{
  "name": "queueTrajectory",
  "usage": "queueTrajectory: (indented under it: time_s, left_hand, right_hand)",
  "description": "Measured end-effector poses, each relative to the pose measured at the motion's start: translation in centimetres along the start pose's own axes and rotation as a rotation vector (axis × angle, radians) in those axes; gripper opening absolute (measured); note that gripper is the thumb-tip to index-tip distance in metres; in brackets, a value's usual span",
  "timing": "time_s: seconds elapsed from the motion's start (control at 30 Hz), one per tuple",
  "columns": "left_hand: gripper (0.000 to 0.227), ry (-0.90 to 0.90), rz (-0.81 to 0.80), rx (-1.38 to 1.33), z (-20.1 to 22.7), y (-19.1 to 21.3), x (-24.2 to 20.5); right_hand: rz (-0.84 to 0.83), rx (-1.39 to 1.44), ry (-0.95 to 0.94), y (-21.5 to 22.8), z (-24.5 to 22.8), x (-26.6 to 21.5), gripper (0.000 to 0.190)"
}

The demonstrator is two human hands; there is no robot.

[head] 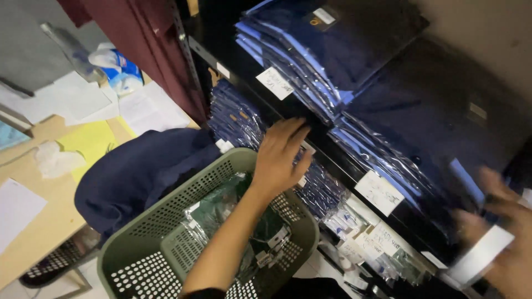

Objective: The person writes in a notebook with a pen, then reaches into a green basket to pick up a packaged item. They continue writing in the notebook while occasionally looking at the items on the shelf.

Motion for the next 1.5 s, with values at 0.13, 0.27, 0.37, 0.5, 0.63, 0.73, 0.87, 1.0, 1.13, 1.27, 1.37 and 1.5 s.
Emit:
queueTrajectory:
  time_s: [0.13,0.27,0.37,0.5,0.63,0.73,0.87,1.0,1.13,1.27,1.37,1.5]
  left_hand:
    - [0.017,-0.106,-0.024,-0.088,-3.0,-3.2,1.0]
    - [0.02,-0.07,-0.026,0.014,-4.5,-5.1,-0.9]
    - [0.022,-0.117,0.073,0.018,-4.4,-4.7,-0.8]
    - [0.029,-0.107,0.052,0.1,-5.8,-6.3,-1.8]
    - [0.035,-0.135,0.041,0.135,-5.0,-4.9,-0.8]
    - [0.036,-0.15,0.025,0.136,-4.5,-4.1,0.0]
    - [0.033,-0.143,0.004,0.17,-4.6,-4.3,-0.2]
    - [0.037,-0.098,-0.029,0.196,-4.7,-4.6,-0.5]
    - [0.042,-0.063,-0.059,0.199,-4.7,-4.6,-0.4]
    - [0.041,-0.043,-0.065,0.205,-4.3,-4.2,0.0]
    - [0.038,-0.04,-0.074,0.175,-4.2,-4.4,0.1]
    - [0.034,-0.053,-0.052,0.142,-4.0,-4.2,0.4]
  right_hand:
    - [-0.157,0.039,0.09,1.6,-18.9,10.4,0.066]
    - [0.195,-0.025,0.57,-0.6,-24.6,15.5,0.054]
    - [0.264,-0.053,0.592,-1.4,-25.2,17.1,0.055]
    - [0.025,-0.039,0.37,-1.5,-25.3,18.4,0.05]
    - [0.117,0.143,0.298,-0.9,-24.0,18.6,0.042]
    - [0.185,0.273,0.293,-0.8,-23.4,18.7,0.043]
    - [0.209,0.321,0.253,-1.0,-22.9,18.7,0.044]
    - [0.204,0.403,0.267,-1.0,-22.9,18.7,0.045]
    - [0.176,0.423,0.274,-0.9,-22.8,18.7,0.046]
    - [0.153,0.487,0.256,-1.0,-22.8,18.7,0.045]
    - [0.143,0.542,0.261,-1.1,-22.9,18.6,0.042]
    - [0.147,0.547,0.244,-1.6,-22.5,18.7,0.041]
Point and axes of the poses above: each hand's wrist, its own x-axis towards the middle knuckle, its own y-axis out of the back of the hand, z = x × y, the point moved 6 cm from there along x, towards the middle knuckle, and after that the axes turned 5 degrees about -x, right-handed, at the moved point
